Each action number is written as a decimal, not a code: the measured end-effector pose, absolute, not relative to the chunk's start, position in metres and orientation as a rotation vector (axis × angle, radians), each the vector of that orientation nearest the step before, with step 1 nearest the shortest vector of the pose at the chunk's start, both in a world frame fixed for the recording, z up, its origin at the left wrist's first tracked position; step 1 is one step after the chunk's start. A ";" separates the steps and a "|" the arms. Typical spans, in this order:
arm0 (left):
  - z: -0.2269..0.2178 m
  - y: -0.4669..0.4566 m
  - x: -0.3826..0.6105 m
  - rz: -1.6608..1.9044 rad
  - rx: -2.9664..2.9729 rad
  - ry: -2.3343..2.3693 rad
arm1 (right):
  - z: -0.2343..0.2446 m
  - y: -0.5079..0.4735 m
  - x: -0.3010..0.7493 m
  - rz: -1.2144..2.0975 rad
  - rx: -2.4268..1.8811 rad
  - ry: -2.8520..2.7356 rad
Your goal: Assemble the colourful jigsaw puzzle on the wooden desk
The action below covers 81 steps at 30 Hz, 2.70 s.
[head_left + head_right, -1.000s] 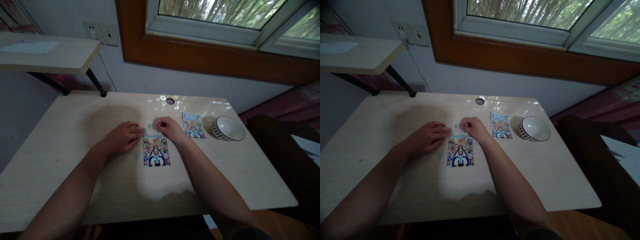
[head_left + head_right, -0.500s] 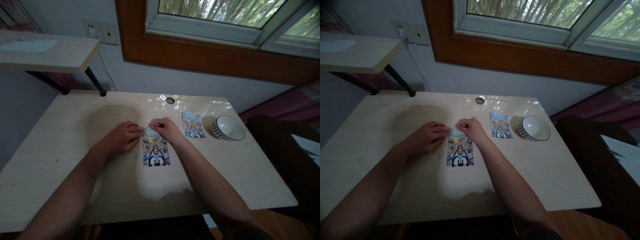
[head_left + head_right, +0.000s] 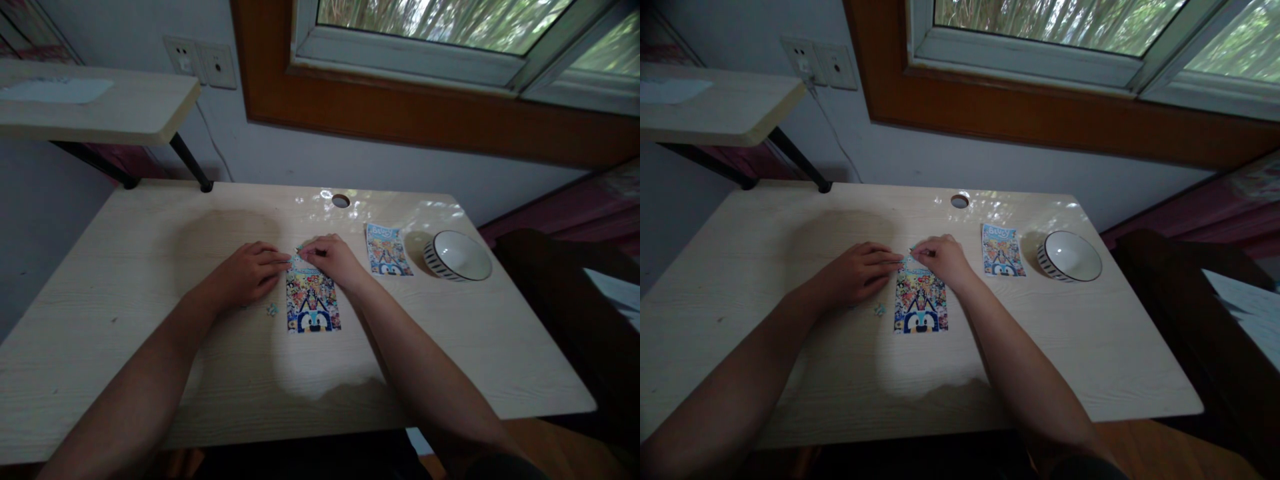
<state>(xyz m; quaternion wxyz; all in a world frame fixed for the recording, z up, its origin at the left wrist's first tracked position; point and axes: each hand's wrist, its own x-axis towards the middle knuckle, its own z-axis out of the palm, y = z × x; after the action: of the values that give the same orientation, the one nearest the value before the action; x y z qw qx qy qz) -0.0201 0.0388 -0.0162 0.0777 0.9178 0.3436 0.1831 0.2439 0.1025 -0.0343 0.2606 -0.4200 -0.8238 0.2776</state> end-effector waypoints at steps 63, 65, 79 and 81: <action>-0.021 0.040 -0.012 0.345 2.874 1.235 | -0.034 0.103 0.242 0.670 -1.056 -2.262; -0.021 0.040 -0.012 0.344 2.865 1.248 | -0.034 0.103 0.241 0.653 -1.057 -2.264; -0.019 0.039 -0.016 0.348 2.879 1.295 | -0.031 0.101 0.242 0.841 -1.062 -2.042; -0.019 0.040 -0.017 0.341 2.866 1.303 | -0.031 0.101 0.243 0.955 -1.105 -1.864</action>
<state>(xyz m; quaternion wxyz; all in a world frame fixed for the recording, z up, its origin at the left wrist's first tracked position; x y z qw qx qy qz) -0.0172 0.0400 -0.0190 -0.0124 0.9050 0.4114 0.1077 0.2426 0.1012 -0.0314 0.3775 -0.4321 -0.7289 0.3734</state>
